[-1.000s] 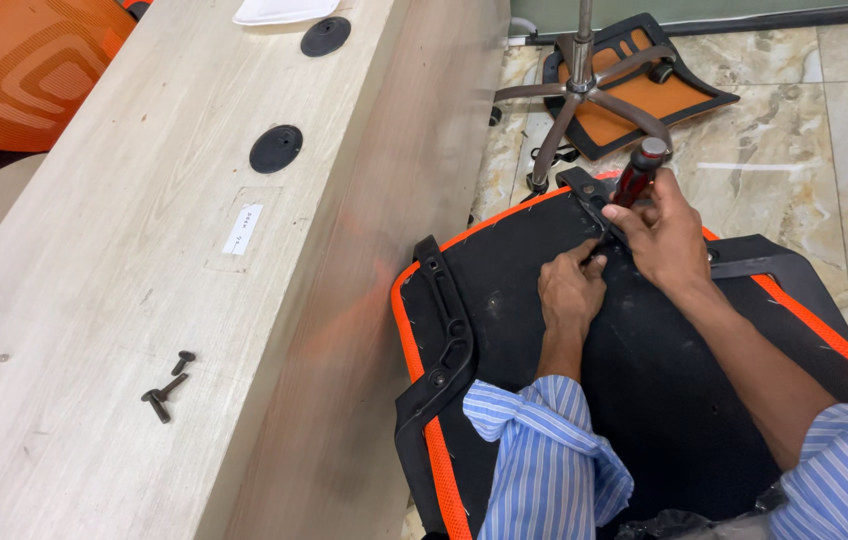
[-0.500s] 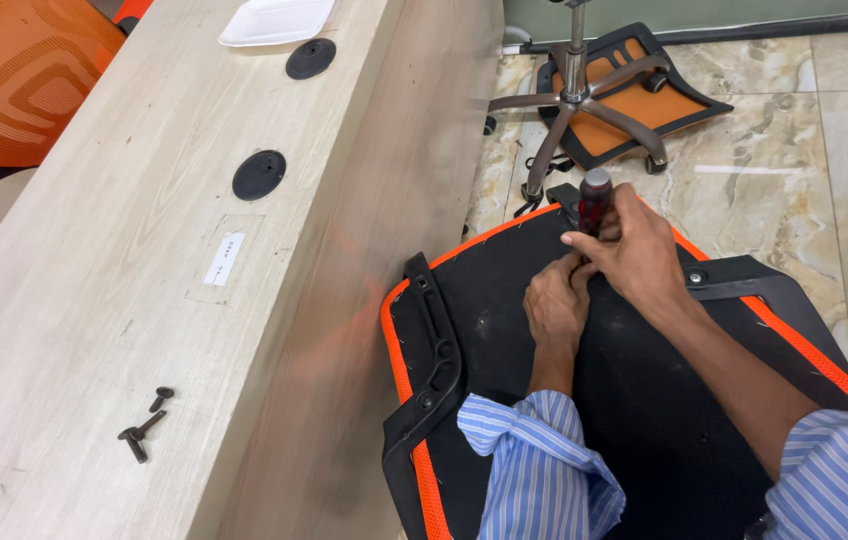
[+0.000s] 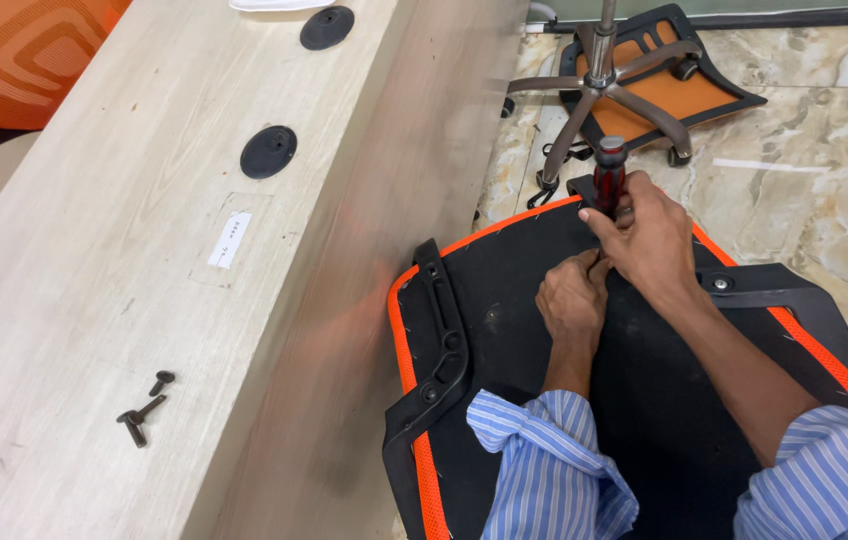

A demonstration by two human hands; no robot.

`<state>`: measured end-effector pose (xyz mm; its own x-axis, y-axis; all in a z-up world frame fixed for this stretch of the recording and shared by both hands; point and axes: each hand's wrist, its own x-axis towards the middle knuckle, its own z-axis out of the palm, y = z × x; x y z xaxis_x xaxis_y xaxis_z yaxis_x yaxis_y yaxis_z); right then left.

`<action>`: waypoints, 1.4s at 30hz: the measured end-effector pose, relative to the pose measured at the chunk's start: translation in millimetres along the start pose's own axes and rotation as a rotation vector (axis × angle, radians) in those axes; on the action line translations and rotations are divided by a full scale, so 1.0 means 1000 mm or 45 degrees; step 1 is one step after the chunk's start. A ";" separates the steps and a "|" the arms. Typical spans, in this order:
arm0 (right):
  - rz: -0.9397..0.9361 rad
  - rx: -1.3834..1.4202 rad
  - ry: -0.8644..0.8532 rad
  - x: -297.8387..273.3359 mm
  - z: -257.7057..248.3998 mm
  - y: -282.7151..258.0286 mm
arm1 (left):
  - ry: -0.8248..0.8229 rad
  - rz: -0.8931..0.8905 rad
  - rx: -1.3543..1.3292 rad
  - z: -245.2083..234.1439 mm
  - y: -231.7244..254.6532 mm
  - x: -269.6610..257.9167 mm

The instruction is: The person uses a screwdriver to tighten screws into a black plastic bracket attached to an orange and black chair seat. They repeatedly insert and turn screws, occasionally pausing to reposition the tool or adjust the bracket.

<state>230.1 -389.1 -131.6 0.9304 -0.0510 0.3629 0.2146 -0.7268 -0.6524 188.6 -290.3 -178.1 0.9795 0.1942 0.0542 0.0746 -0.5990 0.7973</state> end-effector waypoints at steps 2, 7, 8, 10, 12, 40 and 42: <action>0.021 0.053 0.008 -0.001 -0.005 0.003 | 0.058 0.066 0.018 0.000 0.002 -0.002; 0.232 0.141 -0.150 0.000 -0.005 0.006 | 0.000 0.025 0.004 0.003 0.002 -0.001; 0.223 0.181 -0.164 0.001 -0.004 0.005 | 0.049 0.072 -0.008 0.002 0.002 -0.003; 0.216 0.262 -0.225 0.003 -0.004 0.005 | 0.064 0.083 -0.011 0.000 0.003 -0.003; 0.220 0.342 -0.318 0.006 -0.007 0.009 | -0.005 0.013 0.003 -0.001 0.003 -0.003; 0.141 0.737 0.108 -0.005 0.017 -0.014 | -0.036 0.041 0.048 0.003 -0.002 -0.003; 0.103 0.705 0.105 -0.002 0.017 -0.010 | -0.014 0.048 0.042 0.003 -0.002 -0.003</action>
<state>231.1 -370.4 -137.2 0.9288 -0.1612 0.3336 0.2881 -0.2520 -0.9238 186.3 -292.1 -181.4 0.9837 0.1625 0.0768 0.0437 -0.6308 0.7747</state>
